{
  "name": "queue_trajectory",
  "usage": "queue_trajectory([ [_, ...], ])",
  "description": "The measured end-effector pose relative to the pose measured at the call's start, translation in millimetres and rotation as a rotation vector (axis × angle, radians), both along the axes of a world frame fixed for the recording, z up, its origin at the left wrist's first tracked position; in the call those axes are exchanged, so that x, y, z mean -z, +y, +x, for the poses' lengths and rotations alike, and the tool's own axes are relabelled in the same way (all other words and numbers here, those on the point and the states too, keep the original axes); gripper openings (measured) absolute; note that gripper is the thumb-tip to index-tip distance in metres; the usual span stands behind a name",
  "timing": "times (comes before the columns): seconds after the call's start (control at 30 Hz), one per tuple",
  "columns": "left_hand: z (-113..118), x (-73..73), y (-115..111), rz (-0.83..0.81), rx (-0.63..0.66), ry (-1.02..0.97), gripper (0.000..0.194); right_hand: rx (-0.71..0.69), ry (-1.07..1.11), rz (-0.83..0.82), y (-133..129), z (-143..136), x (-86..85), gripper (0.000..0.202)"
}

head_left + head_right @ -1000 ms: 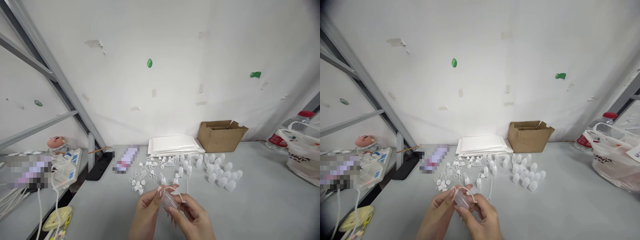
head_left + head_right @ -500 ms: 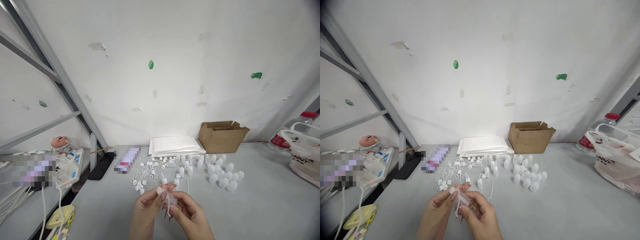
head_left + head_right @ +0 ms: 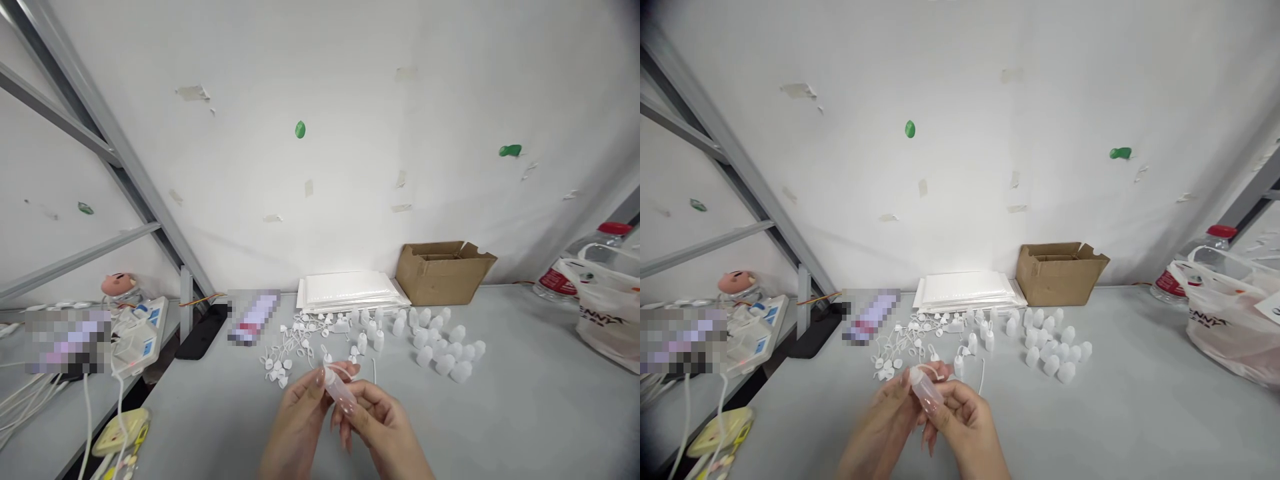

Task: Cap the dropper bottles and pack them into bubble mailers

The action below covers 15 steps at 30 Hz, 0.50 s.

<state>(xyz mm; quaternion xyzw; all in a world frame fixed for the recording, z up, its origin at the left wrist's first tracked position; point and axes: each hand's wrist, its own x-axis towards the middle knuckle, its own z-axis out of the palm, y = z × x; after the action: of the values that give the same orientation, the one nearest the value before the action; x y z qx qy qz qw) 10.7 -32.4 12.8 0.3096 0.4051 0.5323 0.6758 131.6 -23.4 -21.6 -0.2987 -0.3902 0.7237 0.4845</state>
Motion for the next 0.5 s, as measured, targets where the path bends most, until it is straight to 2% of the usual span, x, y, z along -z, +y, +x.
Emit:
queue_trajectory([
  [0.17,0.8,6.4,-0.6,-0.038,-0.042,-0.100,0.032,-0.038,0.004,0.009,-1.2,-0.9,3.3,0.030],
  [0.33,1.5,12.2,-3.7,-0.062,-0.030,-0.242,0.024,-0.155,0.188,-0.106,-0.8,-5.1,6.0,0.037],
  [0.43,0.6,11.8,-4.3,-0.076,-0.050,-0.244,0.021,-0.244,0.262,-0.180,0.8,-6.8,4.5,0.039],
  [0.5,-0.4,10.9,-3.9,-0.067,-0.105,-0.191,0.020,-0.248,0.208,-0.163,0.7,-7.4,2.9,0.040],
])
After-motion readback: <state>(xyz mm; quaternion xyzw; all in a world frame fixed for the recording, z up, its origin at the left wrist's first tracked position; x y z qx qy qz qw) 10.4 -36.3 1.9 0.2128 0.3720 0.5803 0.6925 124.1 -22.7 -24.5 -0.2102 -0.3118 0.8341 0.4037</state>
